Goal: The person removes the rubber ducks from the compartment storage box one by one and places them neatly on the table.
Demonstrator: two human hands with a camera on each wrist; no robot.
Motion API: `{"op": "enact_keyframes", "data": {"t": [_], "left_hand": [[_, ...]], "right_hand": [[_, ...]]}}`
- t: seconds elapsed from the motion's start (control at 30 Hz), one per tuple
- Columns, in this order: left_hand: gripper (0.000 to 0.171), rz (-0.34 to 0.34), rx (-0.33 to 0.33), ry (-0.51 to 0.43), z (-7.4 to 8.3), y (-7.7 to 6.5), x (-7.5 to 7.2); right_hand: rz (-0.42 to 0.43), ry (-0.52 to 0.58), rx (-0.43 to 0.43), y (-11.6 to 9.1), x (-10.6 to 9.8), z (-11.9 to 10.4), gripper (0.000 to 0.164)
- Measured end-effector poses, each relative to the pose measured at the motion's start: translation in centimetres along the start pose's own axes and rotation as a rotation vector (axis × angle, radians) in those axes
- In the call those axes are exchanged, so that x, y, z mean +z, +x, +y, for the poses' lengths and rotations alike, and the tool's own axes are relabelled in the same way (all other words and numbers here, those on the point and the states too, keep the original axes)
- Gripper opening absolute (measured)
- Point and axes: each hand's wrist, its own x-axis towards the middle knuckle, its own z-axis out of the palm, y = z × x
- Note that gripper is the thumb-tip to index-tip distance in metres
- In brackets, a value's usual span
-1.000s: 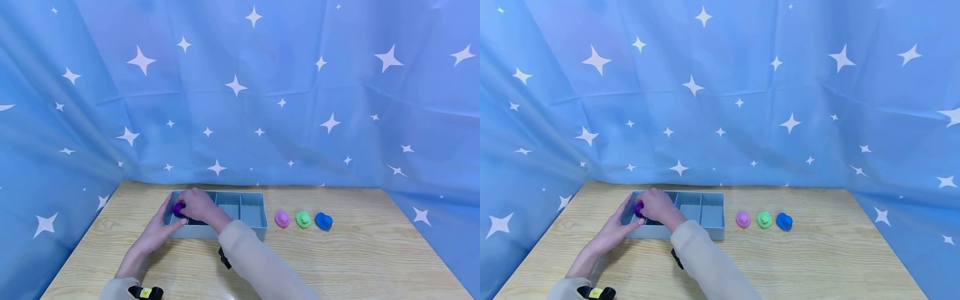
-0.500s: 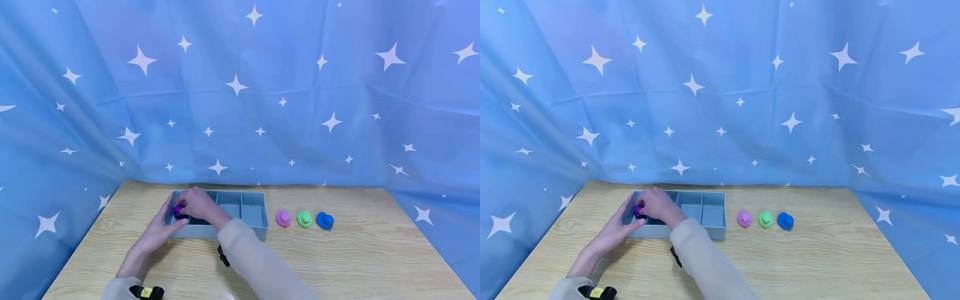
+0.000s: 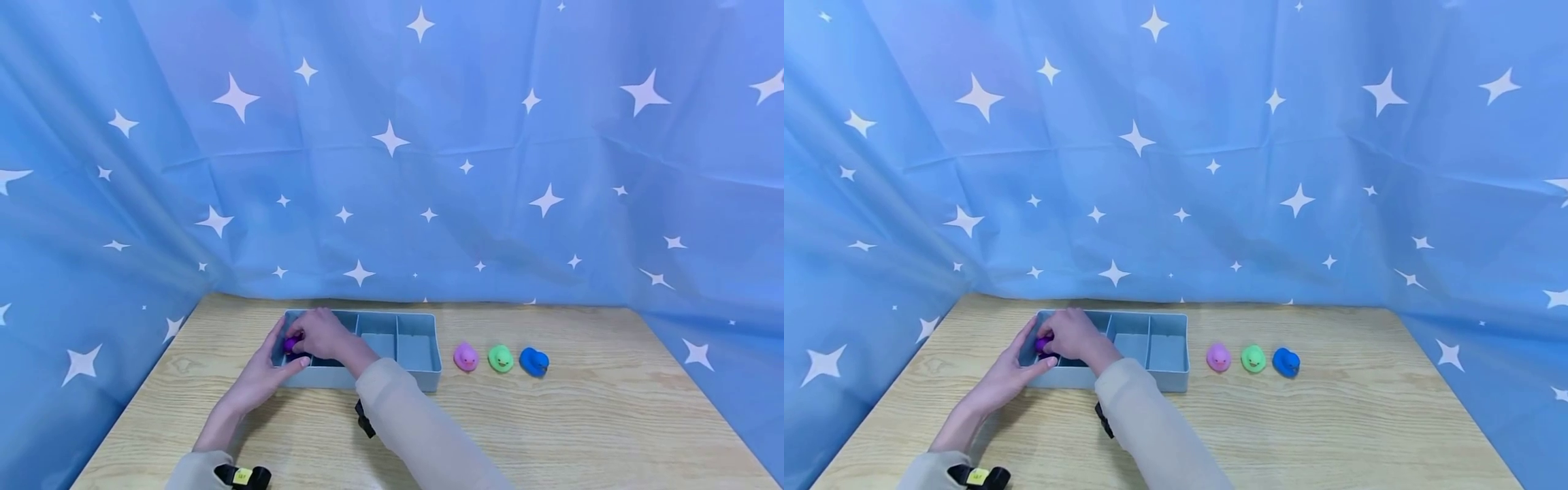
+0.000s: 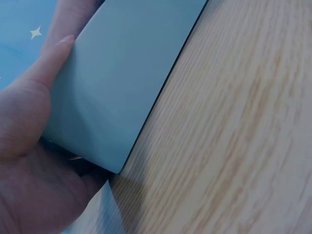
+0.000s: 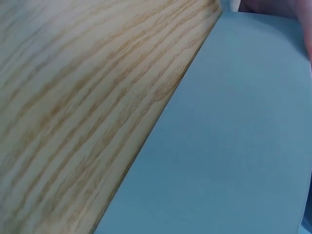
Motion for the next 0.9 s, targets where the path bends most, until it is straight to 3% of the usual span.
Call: {"op": "enact_keyframes", "data": {"t": [0.43, 0.9], "left_hand": [[0.101, -0.015, 0.006, -0.01, -0.2, 0.1, 0.4], [0.102, 0.011, -0.016, 0.027, 0.0, 0.0, 0.2]], "right_hand": [[0.01, -0.032, -0.027, -0.6, 0.5, 0.3, 0.025], [0.067, 0.141, -0.088, -1.0, 0.2, 0.5, 0.02]]}}
